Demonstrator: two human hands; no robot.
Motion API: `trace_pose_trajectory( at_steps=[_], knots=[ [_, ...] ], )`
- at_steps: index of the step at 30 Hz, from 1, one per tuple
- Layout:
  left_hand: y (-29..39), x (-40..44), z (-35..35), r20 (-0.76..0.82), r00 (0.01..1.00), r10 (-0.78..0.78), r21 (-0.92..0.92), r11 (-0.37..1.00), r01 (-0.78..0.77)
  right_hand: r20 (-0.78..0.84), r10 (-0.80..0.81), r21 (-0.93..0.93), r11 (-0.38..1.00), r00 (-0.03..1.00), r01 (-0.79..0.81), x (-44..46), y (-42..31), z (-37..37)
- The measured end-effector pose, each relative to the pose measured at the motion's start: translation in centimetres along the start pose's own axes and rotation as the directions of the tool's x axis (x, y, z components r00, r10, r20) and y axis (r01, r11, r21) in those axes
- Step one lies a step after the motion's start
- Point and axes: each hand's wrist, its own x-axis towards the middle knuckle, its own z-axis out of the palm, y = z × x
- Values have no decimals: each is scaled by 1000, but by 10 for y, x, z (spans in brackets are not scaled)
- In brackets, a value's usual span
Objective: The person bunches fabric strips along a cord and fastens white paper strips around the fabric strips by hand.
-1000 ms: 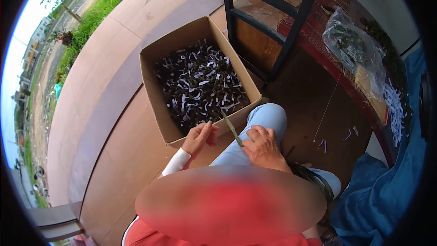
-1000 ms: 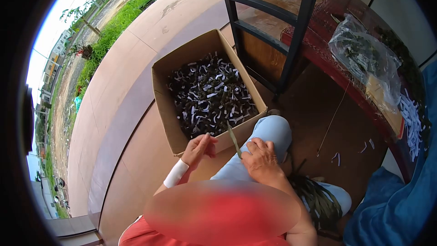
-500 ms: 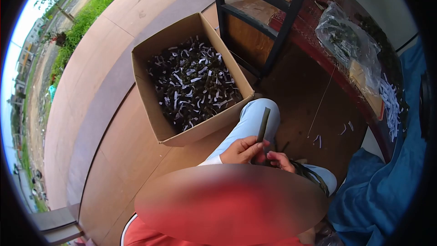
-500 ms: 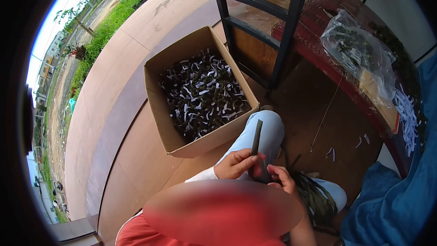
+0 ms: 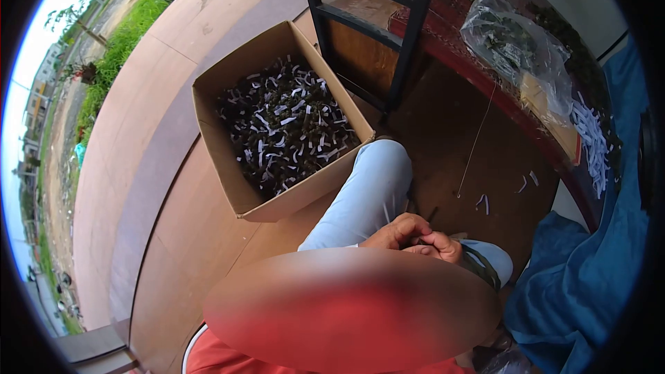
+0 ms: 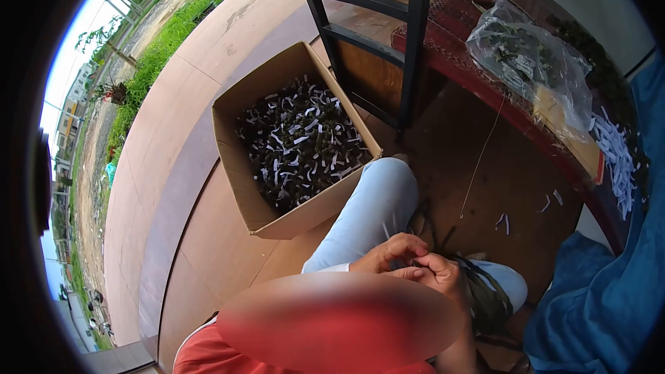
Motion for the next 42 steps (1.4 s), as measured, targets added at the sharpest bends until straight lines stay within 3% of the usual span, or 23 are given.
trace_pose_trajectory(
  at_steps=[2, 3, 6, 10, 11, 14, 15, 19, 22, 26, 27, 30, 31, 35, 38, 42],
  knots=[
    [-7, 9, -4, 84, 996, 19, 15, 1000, -20, 15, 59, 7, 998, 998, -59, -2, -1, -2],
    [-6, 13, -3, 31, 993, 116, 72, 990, -118, 9, 80, 58, 995, 997, -80, -4, -1, -1],
    [-4, 24, -12, 88, 996, 24, 49, 998, -28, -18, 150, 247, 959, 989, -141, -8, 4, -8],
    [16, 32, 3, 56, 970, -236, -337, 910, 241, -57, 192, 541, 831, 980, -131, -9, 17, -12],
    [11, 31, 3, 194, 943, -269, -453, 828, 330, -62, 169, 520, 847, 984, -113, -8, 19, -13],
    [-13, 32, 5, 161, 970, -184, -336, 914, 229, -56, 128, 463, 882, 990, -88, -4, 22, -14],
    [-15, 35, 6, 190, 946, -264, -458, 828, 323, -42, 135, 449, 888, 990, -102, -4, 24, -14],
    [-16, 41, 2, 213, 955, -205, -278, 925, 260, -24, 154, 572, 813, 988, -113, 2, 30, -14],
    [-11, 43, 0, 153, 935, -321, -279, 893, 352, -35, 216, 670, 730, 976, -137, 11, 29, -10],
    [-26, 52, 6, 124, 910, -397, -346, 842, 414, 5, 214, 658, 734, 977, -164, 8, 41, -20],
    [-21, 58, 8, 124, 870, -478, -407, 775, 484, 15, 215, 671, 722, 977, -169, 8, 42, -22],
    [-21, 68, 15, 70, 892, -446, -276, 851, 447, -16, 219, 668, 729, 975, -153, 8, 52, -24],
    [-21, 71, 16, 77, 900, -430, -244, 867, 435, -6, 236, 724, 671, 972, -159, 10, 49, -26],
    [-32, 82, 16, 112, 881, -459, -168, 865, 472, -26, 276, 700, 691, 961, -179, 10, 56, -32],
    [-44, 84, 18, 145, 847, -512, -331, 781, 529, -75, 308, 679, 712, 948, -178, 10, 65, -30],
    [-46, 88, 20, 115, 837, -535, -394, 749, 533, -53, 324, 737, 651, 944, -182, 12, 63, -31]
  ],
)
